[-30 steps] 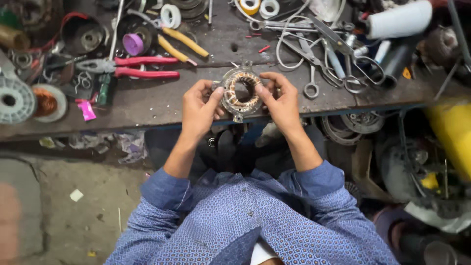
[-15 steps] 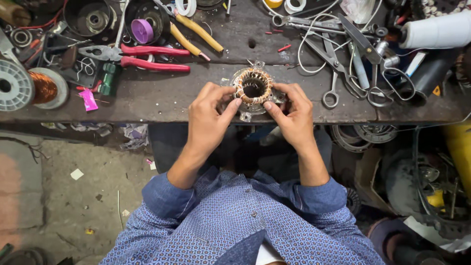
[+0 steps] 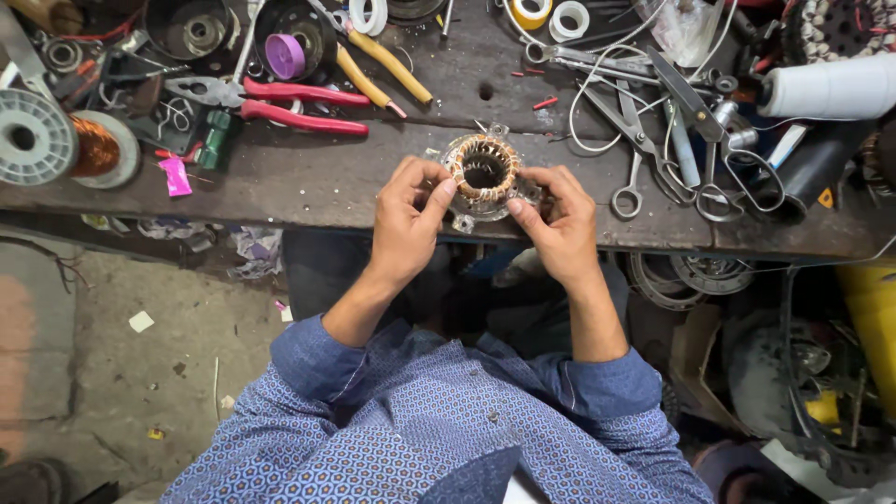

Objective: The person works on a motor stator, using a screwdriver to adjust internal components and shears to trim wires. They manipulate the stator with both hands, rotating it to access different areas and securing parts with white tape.

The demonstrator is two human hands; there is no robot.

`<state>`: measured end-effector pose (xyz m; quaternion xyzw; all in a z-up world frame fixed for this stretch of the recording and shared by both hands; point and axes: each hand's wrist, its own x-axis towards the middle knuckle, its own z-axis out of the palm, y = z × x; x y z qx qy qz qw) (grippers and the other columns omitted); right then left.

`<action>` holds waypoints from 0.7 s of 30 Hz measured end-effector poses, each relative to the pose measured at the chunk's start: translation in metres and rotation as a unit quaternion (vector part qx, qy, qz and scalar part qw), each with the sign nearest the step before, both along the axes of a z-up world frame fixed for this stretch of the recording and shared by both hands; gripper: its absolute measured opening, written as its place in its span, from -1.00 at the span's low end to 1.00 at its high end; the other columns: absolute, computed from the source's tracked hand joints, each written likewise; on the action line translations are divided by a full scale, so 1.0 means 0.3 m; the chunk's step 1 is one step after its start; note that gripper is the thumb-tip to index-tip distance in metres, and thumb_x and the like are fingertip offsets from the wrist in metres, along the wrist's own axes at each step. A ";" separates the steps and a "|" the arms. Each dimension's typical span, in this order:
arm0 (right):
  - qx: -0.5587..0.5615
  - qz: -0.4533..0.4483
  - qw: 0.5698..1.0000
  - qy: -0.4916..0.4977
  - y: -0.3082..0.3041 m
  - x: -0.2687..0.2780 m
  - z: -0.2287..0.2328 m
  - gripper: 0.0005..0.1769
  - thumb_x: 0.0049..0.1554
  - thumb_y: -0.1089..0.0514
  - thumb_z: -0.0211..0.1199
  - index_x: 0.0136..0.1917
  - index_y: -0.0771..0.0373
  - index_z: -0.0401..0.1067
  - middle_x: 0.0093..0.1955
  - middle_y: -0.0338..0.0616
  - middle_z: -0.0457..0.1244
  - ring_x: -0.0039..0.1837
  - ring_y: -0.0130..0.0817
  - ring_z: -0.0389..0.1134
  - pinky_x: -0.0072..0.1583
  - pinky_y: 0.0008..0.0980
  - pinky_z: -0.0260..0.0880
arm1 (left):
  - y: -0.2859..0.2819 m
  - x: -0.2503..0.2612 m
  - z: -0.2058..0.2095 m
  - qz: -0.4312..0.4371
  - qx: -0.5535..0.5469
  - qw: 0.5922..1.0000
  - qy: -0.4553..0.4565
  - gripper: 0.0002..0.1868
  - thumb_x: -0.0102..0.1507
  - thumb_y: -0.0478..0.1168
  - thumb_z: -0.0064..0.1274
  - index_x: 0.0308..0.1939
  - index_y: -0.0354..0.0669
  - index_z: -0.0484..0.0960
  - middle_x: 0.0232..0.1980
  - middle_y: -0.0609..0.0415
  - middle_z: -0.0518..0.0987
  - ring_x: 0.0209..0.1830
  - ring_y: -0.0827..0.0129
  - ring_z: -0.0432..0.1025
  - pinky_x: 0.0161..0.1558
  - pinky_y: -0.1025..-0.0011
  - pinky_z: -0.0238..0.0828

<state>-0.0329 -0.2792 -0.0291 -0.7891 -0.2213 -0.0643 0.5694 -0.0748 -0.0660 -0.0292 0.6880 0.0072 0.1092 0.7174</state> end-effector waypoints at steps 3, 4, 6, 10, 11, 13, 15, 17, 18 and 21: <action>-0.006 -0.002 1.000 -0.006 -0.003 0.002 0.001 -0.64 0.18 0.21 0.43 0.20 0.38 0.47 -0.04 -0.24 0.23 -0.08 -0.54 0.17 -0.04 -0.53 0.18 | 0.010 0.017 -0.034 -0.066 -0.087 0.994 -0.007 -0.89 0.46 -0.26 0.01 -0.09 -0.25 0.54 -0.26 0.27 0.53 -0.31 0.71 0.35 -0.28 0.63 0.27; -0.006 -0.006 1.000 0.001 -0.003 0.000 -0.003 -0.64 0.17 0.21 0.44 0.19 0.38 0.48 -0.05 -0.25 0.22 -0.09 -0.54 0.16 -0.05 -0.53 0.18 | 0.017 0.020 -0.044 -0.094 -0.123 0.988 -0.022 -0.89 0.48 -0.26 0.00 -0.07 -0.25 0.54 -0.19 0.28 0.55 -0.23 0.71 0.39 -0.19 0.63 0.33; -0.008 -0.015 1.000 0.009 -0.003 0.005 -0.009 -0.64 0.16 0.20 0.45 0.18 0.37 0.48 -0.07 -0.26 0.22 -0.11 -0.54 0.15 -0.08 -0.53 0.17 | 0.044 0.023 -0.054 -0.100 -0.089 0.991 0.021 -0.89 0.45 -0.26 0.00 -0.14 -0.22 0.54 -0.33 0.34 0.43 -0.39 0.75 0.22 -0.37 0.65 0.11; 0.028 -0.006 0.999 -0.016 0.002 0.004 -0.017 -0.38 0.15 0.10 0.52 0.38 0.31 0.37 0.21 -0.15 0.18 0.12 -0.44 0.23 0.10 -0.47 0.32 | 0.048 0.042 -0.079 -0.091 -0.148 0.981 0.091 -0.91 0.38 -0.29 -0.04 -0.24 -0.15 0.49 -0.46 0.36 0.33 -0.54 0.74 0.12 -0.51 0.64 -0.02; 0.054 -0.006 0.998 -0.018 0.013 -0.001 -0.013 -0.22 0.10 0.03 0.55 0.46 0.29 0.27 0.33 -0.13 0.13 0.22 -0.41 0.26 0.14 -0.47 0.38 | 0.050 0.048 -0.080 -0.084 -0.154 0.979 0.101 -0.90 0.37 -0.30 -0.05 -0.26 -0.15 0.49 -0.45 0.35 0.35 -0.54 0.73 0.13 -0.51 0.64 0.01; 0.050 -0.014 0.998 -0.028 0.027 -0.011 0.005 0.02 0.01 -0.09 0.58 0.55 0.25 0.14 0.48 -0.07 0.07 0.36 -0.31 0.29 0.22 -0.43 0.45 | 0.053 0.055 -0.076 -0.069 -0.165 0.977 0.119 -0.89 0.35 -0.31 -0.08 -0.30 -0.14 0.48 -0.43 0.34 0.38 -0.54 0.72 0.16 -0.49 0.64 0.07; -0.012 -0.027 0.999 -0.040 0.033 -0.026 0.021 0.16 -0.09 -0.19 0.59 0.59 0.20 0.08 0.52 0.00 0.06 0.44 -0.17 0.29 0.27 -0.37 0.46 | 0.043 0.051 -0.071 -0.082 -0.170 0.977 0.097 -0.90 0.34 -0.31 -0.07 -0.29 -0.13 0.48 -0.41 0.31 0.45 -0.55 0.73 0.14 -0.52 0.64 0.01; -0.079 -0.022 0.989 -0.121 0.042 -0.026 0.027 0.19 -0.13 -0.20 0.63 0.58 0.20 0.11 0.53 0.05 0.08 0.51 0.00 0.22 0.43 -0.19 0.32 | 0.033 0.043 -0.068 -0.090 -0.168 0.979 0.071 -0.92 0.35 -0.33 -0.03 -0.26 -0.15 0.49 -0.38 0.29 0.46 -0.53 0.72 0.15 -0.51 0.64 0.01; -0.112 -0.019 0.980 -0.161 0.044 -0.022 0.028 0.21 -0.15 -0.21 0.65 0.57 0.21 0.12 0.53 0.08 0.10 0.55 0.08 0.19 0.52 -0.10 0.24 | 0.028 0.040 -0.067 -0.092 -0.163 0.981 0.055 -0.93 0.37 -0.34 -0.01 -0.23 -0.16 0.49 -0.37 0.28 0.44 -0.51 0.72 0.17 -0.48 0.65 0.04; -0.153 -0.022 0.981 -0.121 0.047 -0.025 0.017 0.10 -0.07 -0.18 0.66 0.57 0.14 0.19 0.62 0.09 0.08 0.62 0.10 0.19 0.56 -0.07 0.24 | 0.027 0.036 -0.069 -0.058 -0.202 0.978 0.001 -0.93 0.35 -0.39 0.02 -0.12 -0.18 0.48 -0.30 0.23 0.46 -0.47 0.68 0.28 -0.44 0.61 0.22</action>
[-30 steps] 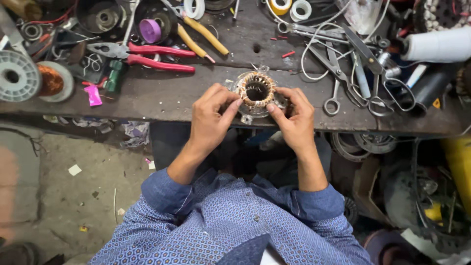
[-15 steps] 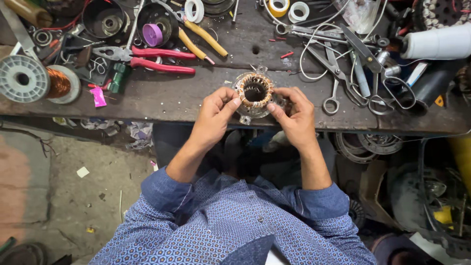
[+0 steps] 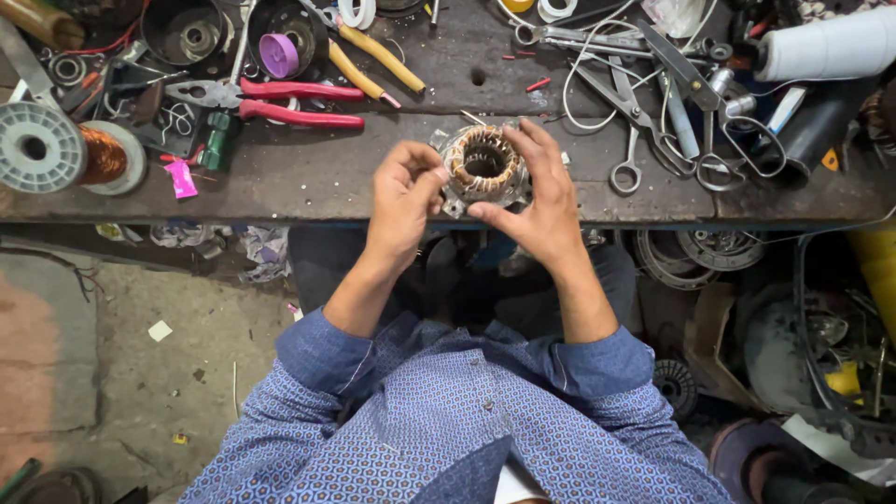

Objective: The person works on a motor stator, using a screwdriver to adjust internal components and shears to trim wires. They manipulate the stator with both hands, rotating it to access different areas and securing parts with white tape.

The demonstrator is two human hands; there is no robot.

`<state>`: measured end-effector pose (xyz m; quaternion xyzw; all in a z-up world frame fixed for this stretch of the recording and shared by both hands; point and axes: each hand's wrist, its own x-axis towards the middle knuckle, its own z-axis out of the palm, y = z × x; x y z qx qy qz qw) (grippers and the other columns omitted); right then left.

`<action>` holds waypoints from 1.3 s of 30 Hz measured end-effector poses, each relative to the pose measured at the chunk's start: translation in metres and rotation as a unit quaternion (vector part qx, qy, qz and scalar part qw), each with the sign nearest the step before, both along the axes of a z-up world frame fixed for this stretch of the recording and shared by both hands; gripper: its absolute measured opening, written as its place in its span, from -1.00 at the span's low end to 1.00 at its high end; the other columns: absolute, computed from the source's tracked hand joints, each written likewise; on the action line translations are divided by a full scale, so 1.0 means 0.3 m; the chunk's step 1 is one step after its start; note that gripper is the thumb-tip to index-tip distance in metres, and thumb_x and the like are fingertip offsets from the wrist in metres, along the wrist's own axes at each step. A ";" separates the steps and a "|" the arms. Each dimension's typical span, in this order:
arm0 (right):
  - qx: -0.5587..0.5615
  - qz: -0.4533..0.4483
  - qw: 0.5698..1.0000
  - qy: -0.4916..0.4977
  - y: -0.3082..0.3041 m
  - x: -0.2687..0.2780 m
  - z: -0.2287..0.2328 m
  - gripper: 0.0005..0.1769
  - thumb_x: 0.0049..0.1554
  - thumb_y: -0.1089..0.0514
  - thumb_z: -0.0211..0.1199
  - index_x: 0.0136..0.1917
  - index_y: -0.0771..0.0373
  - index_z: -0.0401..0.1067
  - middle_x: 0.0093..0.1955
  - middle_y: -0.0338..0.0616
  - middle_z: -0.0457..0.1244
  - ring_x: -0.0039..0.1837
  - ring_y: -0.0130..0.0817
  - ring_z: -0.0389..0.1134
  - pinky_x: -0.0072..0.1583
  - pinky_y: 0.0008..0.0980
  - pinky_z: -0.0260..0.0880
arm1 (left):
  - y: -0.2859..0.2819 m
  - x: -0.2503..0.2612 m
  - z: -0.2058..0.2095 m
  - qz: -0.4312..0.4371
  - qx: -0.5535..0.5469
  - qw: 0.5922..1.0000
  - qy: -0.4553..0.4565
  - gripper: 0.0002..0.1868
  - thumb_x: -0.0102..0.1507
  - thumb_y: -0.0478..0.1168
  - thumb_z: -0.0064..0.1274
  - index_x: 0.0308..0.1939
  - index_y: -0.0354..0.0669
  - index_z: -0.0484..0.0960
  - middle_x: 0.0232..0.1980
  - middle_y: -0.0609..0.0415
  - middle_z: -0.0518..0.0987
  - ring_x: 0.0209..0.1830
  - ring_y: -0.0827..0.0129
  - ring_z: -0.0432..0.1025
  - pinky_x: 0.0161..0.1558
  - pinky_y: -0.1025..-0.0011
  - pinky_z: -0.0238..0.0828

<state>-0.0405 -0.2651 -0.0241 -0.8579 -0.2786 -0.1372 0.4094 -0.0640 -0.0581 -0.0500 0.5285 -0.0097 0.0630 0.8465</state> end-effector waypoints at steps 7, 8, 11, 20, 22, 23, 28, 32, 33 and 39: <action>0.039 0.007 0.999 0.018 -0.007 -0.015 0.014 0.19 -0.09 -0.12 0.64 0.62 0.20 0.08 0.65 0.13 0.03 0.63 0.08 0.13 0.54 -0.10 0.24 | -0.028 -0.059 0.018 0.071 0.114 0.989 -0.068 -0.84 0.37 -0.42 0.08 0.03 -0.27 0.50 -0.24 0.19 0.47 -0.42 0.65 0.32 -0.41 0.64 0.26; 0.047 0.012 0.999 0.023 -0.007 -0.011 0.015 0.17 -0.08 -0.10 0.64 0.62 0.19 0.09 0.65 0.11 0.03 0.63 0.06 0.14 0.54 -0.11 0.25 | -0.032 -0.058 0.027 0.092 0.159 0.979 -0.092 -0.82 0.35 -0.43 0.10 0.03 -0.29 0.54 -0.20 0.17 0.46 -0.38 0.63 0.32 -0.38 0.63 0.28; 0.066 0.017 0.997 0.036 -0.013 -0.012 0.016 0.18 -0.08 -0.07 0.65 0.63 0.19 0.09 0.63 0.07 0.05 0.61 -0.02 0.18 0.51 -0.16 0.30 | -0.057 -0.067 0.051 0.132 0.234 0.956 -0.115 -0.79 0.30 -0.44 0.13 0.03 -0.32 0.63 -0.13 0.15 0.45 -0.34 0.61 0.34 -0.37 0.63 0.33; 0.109 0.031 0.989 0.094 -0.024 0.003 0.000 0.18 -0.10 -0.04 0.66 0.62 0.19 0.09 0.57 -0.04 0.10 0.41 -0.19 0.33 0.36 -0.22 0.45 | -0.052 -0.049 0.022 0.182 0.249 0.948 -0.080 -0.97 0.35 -0.40 0.11 -0.14 -0.29 0.62 -0.20 0.18 0.49 -0.39 0.62 0.37 -0.35 0.61 0.32; 0.110 0.034 0.989 0.091 -0.028 0.007 -0.001 0.17 -0.09 -0.02 0.66 0.62 0.20 0.10 0.55 -0.06 0.12 0.39 -0.20 0.33 0.35 -0.23 0.45 | -0.041 -0.041 0.025 0.135 0.117 0.984 -0.009 -0.96 0.36 -0.37 0.06 -0.19 -0.29 0.55 -0.23 0.18 0.46 -0.48 0.62 0.36 -0.45 0.60 0.30; 0.111 0.036 0.989 0.089 -0.030 0.008 0.000 0.16 -0.09 -0.01 0.66 0.62 0.21 0.11 0.54 -0.06 0.12 0.38 -0.21 0.32 0.35 -0.23 0.45 | -0.037 -0.036 0.029 0.135 0.152 0.979 -0.025 -0.94 0.34 -0.38 0.08 -0.12 -0.30 0.57 -0.22 0.18 0.45 -0.43 0.63 0.35 -0.41 0.61 0.31; 0.135 0.044 0.984 0.103 -0.023 0.005 0.007 0.07 -0.05 0.06 0.64 0.59 0.23 0.15 0.51 -0.06 0.13 0.39 -0.24 0.32 0.32 -0.27 0.48 | -0.028 -0.029 0.027 0.126 0.254 0.952 -0.111 -0.83 0.38 -0.41 0.11 0.05 -0.34 0.68 -0.14 0.15 0.46 -0.27 0.60 0.37 -0.26 0.58 0.33; 0.126 0.031 0.986 0.101 -0.022 0.006 0.013 -0.01 -0.02 0.12 0.61 0.57 0.23 0.19 0.48 -0.07 0.16 0.38 -0.25 0.33 0.31 -0.29 0.47 | -0.023 -0.028 0.018 0.113 0.245 0.958 -0.095 -0.91 0.39 -0.36 0.08 -0.07 -0.33 0.64 -0.12 0.14 0.47 -0.29 0.61 0.39 -0.27 0.59 0.37; 0.117 0.025 0.988 0.100 -0.024 0.004 0.015 -0.02 -0.02 0.12 0.61 0.56 0.23 0.20 0.47 -0.07 0.17 0.37 -0.27 0.34 0.30 -0.30 0.48 | -0.013 -0.022 0.018 0.096 0.238 0.964 -0.071 -0.91 0.39 -0.34 0.06 -0.09 -0.33 0.61 -0.14 0.15 0.46 -0.33 0.62 0.38 -0.30 0.60 0.36; 0.095 0.017 0.995 0.039 -0.018 0.003 0.021 -0.21 0.09 0.13 0.53 0.50 0.27 0.27 0.47 0.02 0.21 0.46 -0.14 0.32 0.41 -0.22 0.36 | 0.045 0.018 -0.004 -0.040 0.139 0.989 -0.035 -0.86 0.43 -0.29 -0.02 -0.17 -0.32 0.54 -0.18 0.17 0.45 -0.33 0.59 0.37 -0.24 0.56 0.37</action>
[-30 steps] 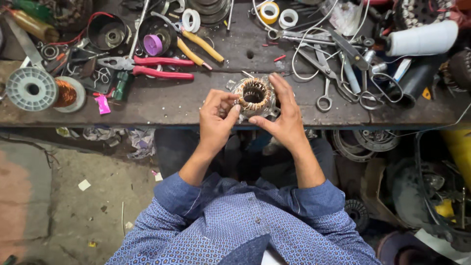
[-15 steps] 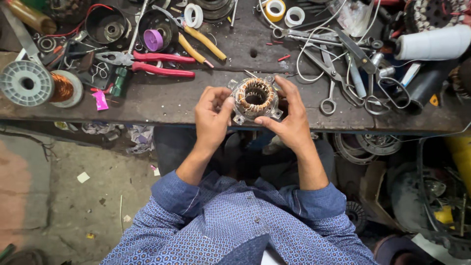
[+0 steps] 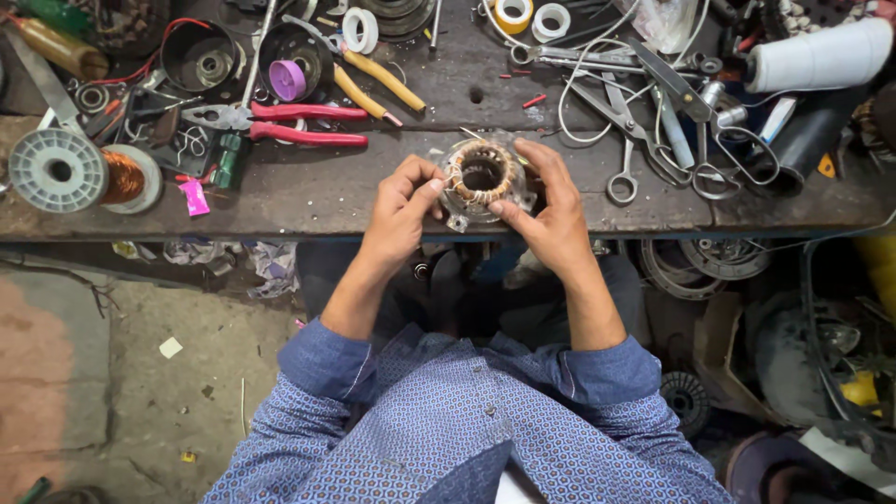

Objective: The person works on a motor stator, using a screwdriver to adjust internal components and shears to trim wires. They manipulate the stator with both hands, rotating it to access different areas and securing parts with white tape.

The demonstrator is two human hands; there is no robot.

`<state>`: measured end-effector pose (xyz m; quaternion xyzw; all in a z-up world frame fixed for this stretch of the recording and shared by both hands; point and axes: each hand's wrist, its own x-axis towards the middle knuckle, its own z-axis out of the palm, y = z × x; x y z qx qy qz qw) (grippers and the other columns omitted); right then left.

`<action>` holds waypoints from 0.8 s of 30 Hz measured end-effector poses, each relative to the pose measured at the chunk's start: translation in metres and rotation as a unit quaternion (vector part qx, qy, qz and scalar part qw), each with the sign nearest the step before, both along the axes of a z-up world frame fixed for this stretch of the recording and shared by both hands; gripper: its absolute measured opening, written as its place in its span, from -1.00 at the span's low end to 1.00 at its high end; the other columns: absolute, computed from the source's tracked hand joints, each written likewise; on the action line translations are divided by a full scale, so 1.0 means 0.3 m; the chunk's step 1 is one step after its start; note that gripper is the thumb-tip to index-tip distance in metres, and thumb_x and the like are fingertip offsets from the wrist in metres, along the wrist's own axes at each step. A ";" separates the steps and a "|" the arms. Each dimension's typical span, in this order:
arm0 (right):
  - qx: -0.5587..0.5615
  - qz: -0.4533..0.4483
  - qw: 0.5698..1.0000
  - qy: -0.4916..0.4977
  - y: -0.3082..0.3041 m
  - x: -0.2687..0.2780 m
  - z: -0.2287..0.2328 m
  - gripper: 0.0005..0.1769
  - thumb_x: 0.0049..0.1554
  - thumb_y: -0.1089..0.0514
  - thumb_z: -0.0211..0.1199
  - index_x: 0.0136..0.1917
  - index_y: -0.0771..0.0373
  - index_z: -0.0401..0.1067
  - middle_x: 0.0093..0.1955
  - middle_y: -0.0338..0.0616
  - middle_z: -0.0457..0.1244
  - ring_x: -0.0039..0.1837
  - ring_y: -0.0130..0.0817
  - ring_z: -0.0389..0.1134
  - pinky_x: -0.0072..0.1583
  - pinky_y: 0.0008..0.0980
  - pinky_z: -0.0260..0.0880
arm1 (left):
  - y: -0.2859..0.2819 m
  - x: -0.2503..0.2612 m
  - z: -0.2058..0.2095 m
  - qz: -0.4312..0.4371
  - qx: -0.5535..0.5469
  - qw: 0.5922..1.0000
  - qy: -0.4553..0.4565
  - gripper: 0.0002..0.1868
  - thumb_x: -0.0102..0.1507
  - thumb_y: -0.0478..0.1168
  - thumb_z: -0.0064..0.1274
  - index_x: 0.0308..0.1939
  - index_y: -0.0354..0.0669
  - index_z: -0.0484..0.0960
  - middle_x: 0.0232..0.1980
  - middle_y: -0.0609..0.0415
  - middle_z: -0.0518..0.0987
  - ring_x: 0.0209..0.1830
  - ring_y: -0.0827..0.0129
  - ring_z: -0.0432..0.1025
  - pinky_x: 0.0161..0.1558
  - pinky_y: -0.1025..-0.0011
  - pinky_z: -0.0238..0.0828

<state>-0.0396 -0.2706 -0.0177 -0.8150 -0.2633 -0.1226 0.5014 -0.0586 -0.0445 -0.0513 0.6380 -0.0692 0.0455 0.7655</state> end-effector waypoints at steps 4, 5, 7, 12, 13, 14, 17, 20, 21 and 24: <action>0.018 -0.023 1.000 0.005 0.008 -0.004 -0.002 -0.43 0.19 0.14 0.41 0.42 0.26 0.36 0.45 0.05 0.25 0.45 -0.10 0.32 0.38 -0.23 0.35 | 0.033 0.019 -0.020 -0.049 -0.028 0.998 0.008 -0.88 0.42 -0.33 -0.08 -0.18 -0.31 0.50 -0.20 0.14 0.48 -0.24 0.56 0.42 -0.13 0.53 0.43; 0.017 -0.025 1.000 -0.010 0.011 0.000 -0.003 -0.49 0.21 0.15 0.40 0.39 0.28 0.39 0.43 0.06 0.26 0.46 -0.08 0.31 0.39 -0.21 0.33 | 0.034 0.023 -0.023 -0.052 -0.031 0.998 0.008 -0.88 0.41 -0.34 -0.08 -0.21 -0.31 0.51 -0.21 0.16 0.43 -0.26 0.56 0.38 -0.14 0.51 0.46; 0.017 -0.045 0.999 -0.020 0.022 0.005 -0.005 -0.59 0.23 0.16 0.39 0.31 0.30 0.44 0.37 0.05 0.30 0.41 -0.10 0.34 0.36 -0.23 0.34 | 0.032 0.031 -0.026 -0.057 -0.037 0.998 0.008 -0.86 0.38 -0.36 -0.10 -0.26 -0.31 0.51 -0.23 0.18 0.33 -0.30 0.57 0.31 -0.17 0.49 0.50; 0.042 -0.100 0.993 0.041 0.049 0.003 -0.008 -0.70 0.25 0.15 0.35 0.20 0.32 0.51 0.12 -0.04 0.38 0.03 -0.35 0.40 0.07 -0.41 0.40 | 0.039 0.023 -0.017 -0.068 0.001 0.998 -0.014 -0.89 0.32 -0.35 -0.04 -0.31 -0.28 0.45 -0.21 0.19 0.33 -0.26 0.55 0.34 -0.20 0.51 0.44; 0.040 -0.099 0.993 0.043 0.051 0.003 -0.005 -0.71 0.25 0.15 0.35 0.20 0.32 0.51 0.08 -0.06 0.38 0.00 -0.38 0.39 0.05 -0.43 0.39 | 0.040 0.020 -0.014 -0.072 -0.003 0.997 -0.016 -0.89 0.31 -0.34 -0.02 -0.31 -0.28 0.46 -0.20 0.19 0.32 -0.25 0.56 0.33 -0.20 0.51 0.43; 0.039 -0.099 0.993 0.046 0.052 0.002 -0.003 -0.71 0.26 0.16 0.35 0.20 0.32 0.51 0.05 -0.07 0.38 -0.04 -0.41 0.37 0.02 -0.44 0.38 | 0.043 0.017 -0.011 -0.073 0.014 0.997 -0.016 -0.89 0.31 -0.34 0.00 -0.32 -0.28 0.45 -0.21 0.19 0.32 -0.27 0.56 0.33 -0.22 0.53 0.39; 0.066 -0.088 0.991 0.071 0.053 0.003 -0.005 -0.72 0.26 0.17 0.33 0.20 0.31 0.49 -0.01 -0.10 0.39 -0.10 -0.48 0.37 -0.02 -0.48 0.37 | 0.060 0.015 -0.006 -0.083 0.039 0.996 -0.017 -0.87 0.29 -0.32 0.04 -0.33 -0.26 0.44 -0.23 0.20 0.33 -0.32 0.57 0.33 -0.25 0.56 0.29; 0.046 -0.100 0.989 0.094 0.052 -0.003 -0.016 -0.78 0.28 0.18 0.28 0.17 0.30 0.51 -0.07 -0.11 0.42 -0.11 -0.45 0.40 -0.03 -0.46 0.37 | 0.069 0.003 -0.012 -0.099 0.007 0.995 -0.003 -0.86 0.31 -0.31 0.04 -0.33 -0.24 0.45 -0.25 0.21 0.36 -0.33 0.58 0.34 -0.26 0.56 0.29; 0.031 -0.109 0.989 0.094 0.053 0.002 -0.017 -0.80 0.30 0.18 0.26 0.15 0.30 0.52 -0.10 -0.11 0.43 -0.11 -0.43 0.41 -0.03 -0.44 0.38 | 0.070 0.002 -0.010 -0.100 -0.007 0.995 0.004 -0.86 0.32 -0.30 0.04 -0.33 -0.25 0.47 -0.25 0.21 0.38 -0.34 0.57 0.35 -0.25 0.57 0.30; 0.018 -0.099 0.995 0.003 0.056 -0.003 -0.017 -0.83 0.33 0.21 0.24 0.15 0.31 0.51 0.03 -0.03 0.42 0.02 -0.31 0.46 0.06 -0.37 0.41 | 0.059 -0.004 0.006 -0.073 -0.076 0.994 0.013 -0.89 0.34 -0.29 0.05 -0.25 -0.28 0.53 -0.29 0.19 0.42 -0.36 0.59 0.33 -0.24 0.55 0.34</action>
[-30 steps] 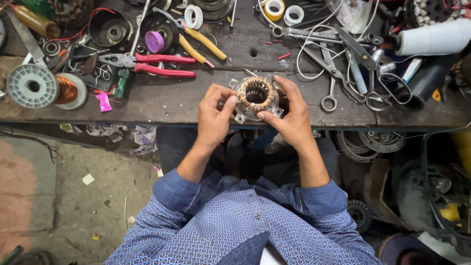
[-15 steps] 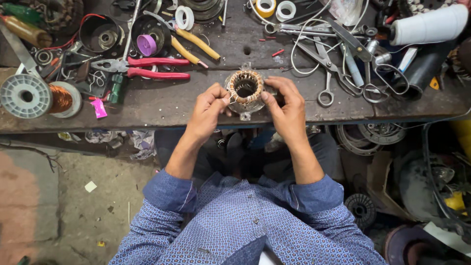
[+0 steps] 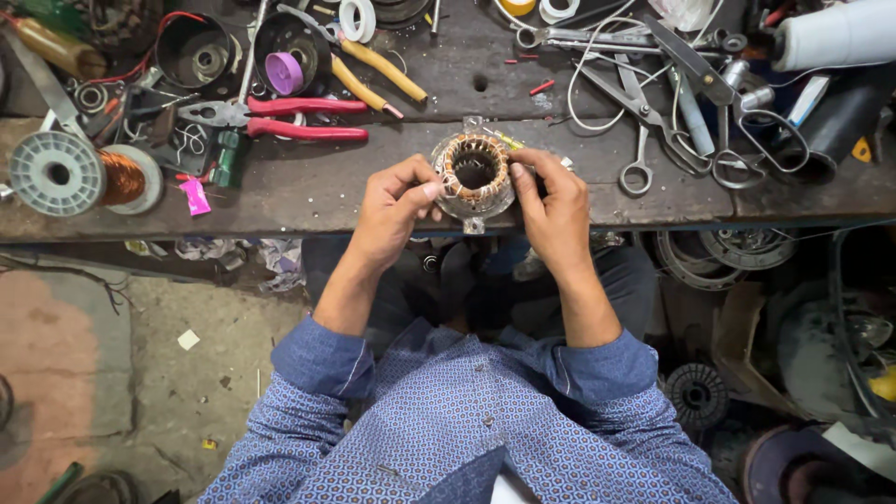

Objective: The person works on a motor stator, using a screwdriver to adjust internal components and shears to trim wires. They manipulate the stator with both hands, rotating it to access different areas and securing parts with white tape.

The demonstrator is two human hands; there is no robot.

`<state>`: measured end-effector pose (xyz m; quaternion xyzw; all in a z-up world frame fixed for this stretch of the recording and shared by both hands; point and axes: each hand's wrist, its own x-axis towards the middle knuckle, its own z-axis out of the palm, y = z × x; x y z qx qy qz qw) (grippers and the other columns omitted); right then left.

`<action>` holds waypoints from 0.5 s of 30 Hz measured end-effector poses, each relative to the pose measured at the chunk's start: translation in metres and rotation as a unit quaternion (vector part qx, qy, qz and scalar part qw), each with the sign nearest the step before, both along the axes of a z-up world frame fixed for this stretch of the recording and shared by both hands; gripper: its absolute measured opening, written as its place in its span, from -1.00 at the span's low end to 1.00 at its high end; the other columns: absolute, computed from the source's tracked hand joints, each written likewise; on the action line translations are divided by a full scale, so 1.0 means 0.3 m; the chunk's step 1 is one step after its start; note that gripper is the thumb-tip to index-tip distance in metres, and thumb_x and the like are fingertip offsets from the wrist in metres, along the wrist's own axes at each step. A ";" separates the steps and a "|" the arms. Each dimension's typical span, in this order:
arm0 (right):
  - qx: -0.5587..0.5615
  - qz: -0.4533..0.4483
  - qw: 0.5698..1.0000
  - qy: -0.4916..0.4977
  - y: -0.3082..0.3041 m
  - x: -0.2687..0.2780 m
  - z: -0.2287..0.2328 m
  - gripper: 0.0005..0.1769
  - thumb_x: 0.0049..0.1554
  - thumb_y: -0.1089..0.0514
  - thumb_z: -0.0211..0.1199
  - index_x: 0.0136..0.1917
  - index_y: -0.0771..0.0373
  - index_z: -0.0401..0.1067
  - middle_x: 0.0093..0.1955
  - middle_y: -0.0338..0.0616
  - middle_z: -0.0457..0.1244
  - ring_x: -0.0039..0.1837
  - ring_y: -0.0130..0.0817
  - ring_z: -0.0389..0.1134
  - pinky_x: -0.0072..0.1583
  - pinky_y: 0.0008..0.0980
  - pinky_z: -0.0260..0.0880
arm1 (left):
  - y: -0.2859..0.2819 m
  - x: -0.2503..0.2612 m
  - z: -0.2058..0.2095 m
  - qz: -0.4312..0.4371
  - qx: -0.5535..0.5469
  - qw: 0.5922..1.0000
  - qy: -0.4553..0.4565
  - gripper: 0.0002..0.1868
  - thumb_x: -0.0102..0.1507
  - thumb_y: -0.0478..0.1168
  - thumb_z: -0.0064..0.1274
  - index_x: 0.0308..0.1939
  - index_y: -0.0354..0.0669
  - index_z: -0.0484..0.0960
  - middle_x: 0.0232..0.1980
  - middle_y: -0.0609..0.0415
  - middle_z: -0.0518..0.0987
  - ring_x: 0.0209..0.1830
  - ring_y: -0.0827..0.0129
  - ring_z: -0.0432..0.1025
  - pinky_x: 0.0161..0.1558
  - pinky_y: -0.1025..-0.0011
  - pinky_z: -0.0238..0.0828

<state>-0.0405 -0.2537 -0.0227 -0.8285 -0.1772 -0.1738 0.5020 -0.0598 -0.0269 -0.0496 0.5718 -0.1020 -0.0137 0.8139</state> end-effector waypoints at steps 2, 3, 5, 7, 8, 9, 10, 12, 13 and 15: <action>0.002 0.001 1.000 0.000 -0.001 0.001 0.001 -0.83 0.33 0.21 0.24 0.15 0.31 0.51 0.03 -0.02 0.42 0.03 -0.25 0.47 0.06 -0.35 0.42 | -0.020 -0.008 0.009 0.035 -0.033 0.999 0.004 -0.93 0.32 -0.30 0.07 -0.18 -0.24 0.54 -0.28 0.19 0.45 -0.37 0.61 0.34 -0.26 0.55 0.38; 0.002 0.003 1.000 0.001 -0.002 -0.002 0.001 -0.82 0.32 0.20 0.24 0.15 0.31 0.51 0.03 -0.01 0.42 0.03 -0.23 0.48 0.06 -0.34 0.42 | -0.028 -0.018 0.011 0.057 -0.038 0.998 0.005 -0.91 0.29 -0.31 0.08 -0.14 -0.19 0.53 -0.26 0.19 0.48 -0.38 0.62 0.36 -0.27 0.56 0.40; 0.000 0.003 1.000 0.008 -0.002 -0.004 0.003 -0.82 0.32 0.21 0.23 0.15 0.31 0.50 0.02 -0.02 0.41 0.01 -0.24 0.46 0.05 -0.34 0.41 | -0.044 -0.037 0.005 0.092 -0.028 0.995 -0.022 -0.89 0.29 -0.33 0.10 -0.12 -0.17 0.51 -0.22 0.21 0.47 -0.34 0.64 0.38 -0.25 0.59 0.38; -0.002 0.003 1.000 0.014 -0.003 -0.009 0.008 -0.82 0.32 0.21 0.23 0.16 0.31 0.50 0.02 -0.02 0.41 0.00 -0.25 0.46 0.04 -0.35 0.40 | -0.065 -0.051 -0.010 0.118 0.003 0.990 -0.079 -0.88 0.36 -0.37 0.15 -0.15 -0.22 0.49 -0.18 0.24 0.42 -0.24 0.66 0.36 -0.15 0.63 0.33; -0.003 0.002 1.000 0.017 -0.003 -0.014 0.012 -0.81 0.31 0.21 0.23 0.16 0.31 0.50 0.01 -0.03 0.42 0.00 -0.25 0.46 0.04 -0.35 0.40 | -0.073 -0.057 -0.016 0.128 0.034 0.988 -0.079 -0.88 0.35 -0.37 0.17 -0.18 -0.23 0.50 -0.16 0.24 0.41 -0.26 0.67 0.34 -0.19 0.64 0.30; -0.003 0.002 1.000 0.018 -0.002 -0.014 0.016 -0.81 0.31 0.20 0.23 0.16 0.31 0.50 0.01 -0.03 0.42 -0.01 -0.25 0.46 0.04 -0.35 0.40 | -0.076 -0.058 -0.018 0.139 0.065 0.985 -0.081 -0.87 0.34 -0.38 0.19 -0.21 -0.24 0.51 -0.14 0.24 0.39 -0.29 0.68 0.32 -0.24 0.66 0.27; -0.007 0.002 1.000 0.021 -0.002 -0.011 0.019 -0.80 0.30 0.20 0.24 0.16 0.31 0.51 0.01 -0.03 0.42 -0.01 -0.24 0.45 0.03 -0.35 0.40 | -0.078 -0.059 -0.016 0.150 0.096 0.980 -0.083 -0.86 0.32 -0.39 0.21 -0.24 -0.25 0.52 -0.13 0.24 0.38 -0.31 0.69 0.30 -0.28 0.67 0.24; -0.017 0.001 0.999 0.030 -0.006 -0.015 0.018 -0.77 0.28 0.18 0.25 0.17 0.31 0.51 0.01 -0.02 0.42 -0.02 -0.23 0.45 0.02 -0.34 0.39 | -0.078 -0.063 -0.008 0.163 0.141 0.971 -0.103 -0.90 0.32 -0.39 0.21 -0.21 -0.28 0.57 -0.13 0.23 0.38 -0.31 0.68 0.26 -0.29 0.65 0.20; -0.019 0.006 1.000 0.018 -0.008 -0.014 0.017 -0.77 0.29 0.18 0.25 0.18 0.31 0.50 0.04 -0.01 0.42 0.02 -0.21 0.45 0.05 -0.33 0.40 | -0.076 -0.062 0.001 0.170 0.164 0.965 -0.115 -0.92 0.32 -0.39 0.21 -0.20 -0.29 0.60 -0.14 0.22 0.38 -0.32 0.67 0.24 -0.30 0.64 0.18; -0.023 0.016 1.000 -0.004 -0.014 -0.013 0.013 -0.75 0.30 0.18 0.24 0.20 0.32 0.49 0.10 0.01 0.42 0.11 -0.19 0.47 0.12 -0.31 0.41 | -0.093 -0.063 0.018 0.185 0.119 0.970 -0.104 -0.95 0.33 -0.38 0.16 -0.17 -0.30 0.60 -0.07 0.24 0.36 -0.33 0.69 0.31 -0.33 0.64 0.28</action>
